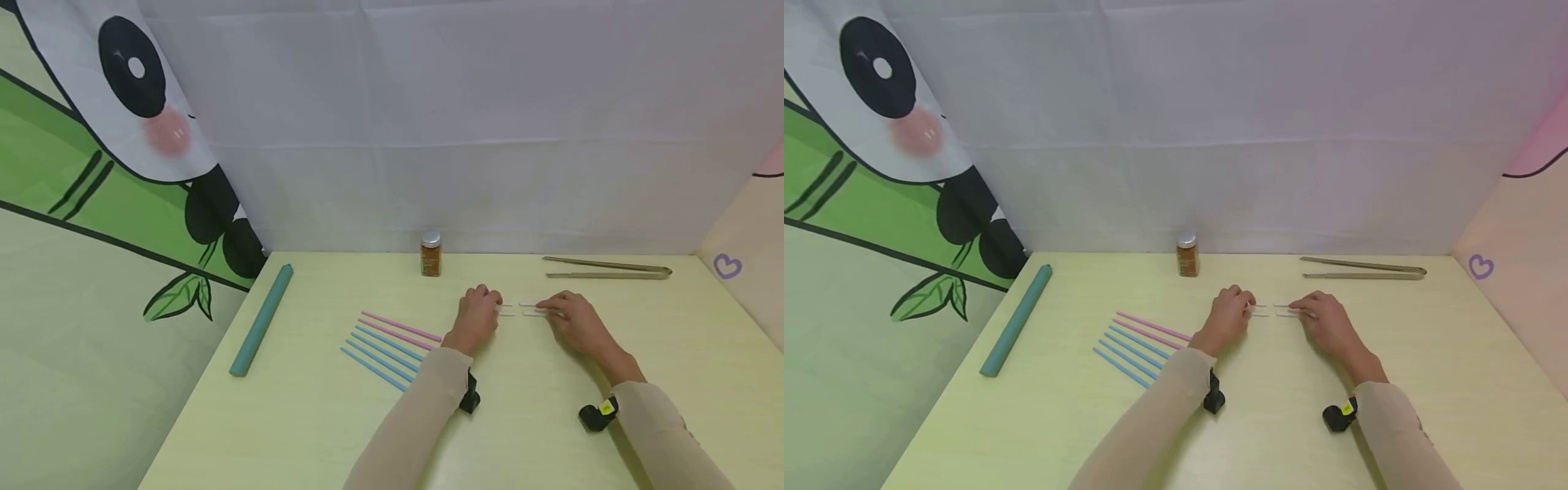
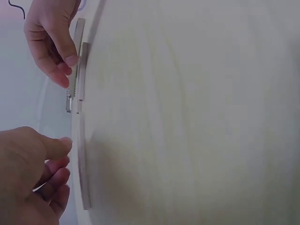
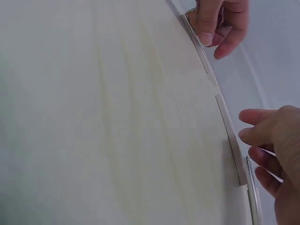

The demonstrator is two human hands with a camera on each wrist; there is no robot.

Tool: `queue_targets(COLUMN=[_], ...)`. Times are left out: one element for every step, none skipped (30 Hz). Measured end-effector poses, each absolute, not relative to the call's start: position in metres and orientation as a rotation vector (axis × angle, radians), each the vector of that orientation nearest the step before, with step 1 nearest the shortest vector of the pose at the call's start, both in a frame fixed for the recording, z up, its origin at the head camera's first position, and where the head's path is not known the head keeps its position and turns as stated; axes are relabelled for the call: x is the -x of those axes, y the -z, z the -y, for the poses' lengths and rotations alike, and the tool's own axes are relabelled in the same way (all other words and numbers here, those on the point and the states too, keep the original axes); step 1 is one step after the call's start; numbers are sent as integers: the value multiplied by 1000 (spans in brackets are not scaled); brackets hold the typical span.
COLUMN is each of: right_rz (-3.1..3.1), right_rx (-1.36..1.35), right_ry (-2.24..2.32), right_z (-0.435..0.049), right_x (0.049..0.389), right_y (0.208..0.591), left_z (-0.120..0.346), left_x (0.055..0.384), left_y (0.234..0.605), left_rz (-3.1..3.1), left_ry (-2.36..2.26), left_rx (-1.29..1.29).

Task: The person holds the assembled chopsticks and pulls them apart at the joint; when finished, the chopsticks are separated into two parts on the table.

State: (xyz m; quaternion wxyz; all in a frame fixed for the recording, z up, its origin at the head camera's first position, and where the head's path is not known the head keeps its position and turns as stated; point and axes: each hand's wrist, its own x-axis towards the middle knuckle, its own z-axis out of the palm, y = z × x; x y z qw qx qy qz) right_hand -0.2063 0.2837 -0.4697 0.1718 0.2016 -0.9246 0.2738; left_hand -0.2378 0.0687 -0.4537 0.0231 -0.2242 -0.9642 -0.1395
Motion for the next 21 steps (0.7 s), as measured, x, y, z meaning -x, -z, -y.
queue_targets(right_rz=[2612, 2597, 2580, 2566, 2549, 2537, 2529, 2525, 2529, 2535, 2544, 2553, 2561, 2570, 2575, 2578, 2576, 2579, 2582, 2585, 2588], right_rx=[-572, -577, -583, -588, -599, -607, -615, -623, -626, -628, -628, -623, -620, -618, -618, -623, -631, -641, -652, -667, -678], right_ry=[-775, -772, -774, -777, -776, -781, -786, -789, -799, -807, -816, -829, -842, -858, -873, -887, -903, -919, -934, -942, -950], right_z=[-282, -280, -278, -276, -273, -270, -267, -264, -260, -257, -254, -250, -247, -244, -240, -237, -233, -229, -225, -222, -218], right_x=[207, 207, 208, 208, 208, 208, 208, 208, 207, 207, 206, 205, 205, 204, 203, 202, 202, 201, 200, 199, 199], right_y=[468, 466, 464, 462, 459, 457, 454, 452, 450, 449, 448, 447, 447, 448, 448, 449, 451, 451, 453, 454, 455], left_z=[-68, -67, -65, -63, -61, -58, -55, -51, -48, -43, -38, -33, -27, -21, -14, -6, 1, 10, 18, 27, 36], left_x=[238, 237, 237, 237, 238, 238, 238, 238, 239, 239, 239, 239, 239, 239, 239, 238, 238, 237, 237, 236, 236], left_y=[451, 447, 442, 438, 433, 429, 425, 421, 418, 416, 415, 415, 415, 415, 416, 416, 417, 418, 419, 420, 421], left_rz=[2972, 2959, 2952, 2945, 2942, 2946, 2957, 2973, 2984, 2995, 3003, 3010, 3008, 3004, 2999, 2995, 2983, 2974, 2965, 2960, 2957], left_ry=[425, 434, 445, 455, 476, 505, 531, 558, 578, 596, 615, 631, 636, 646, 658, 674, 696, 716, 735, 761, 780], left_rx=[696, 702, 708, 720, 734, 748, 765, 777, 788, 796, 803, 808, 817, 822, 828, 834, 842, 843, 842, 831, 817])
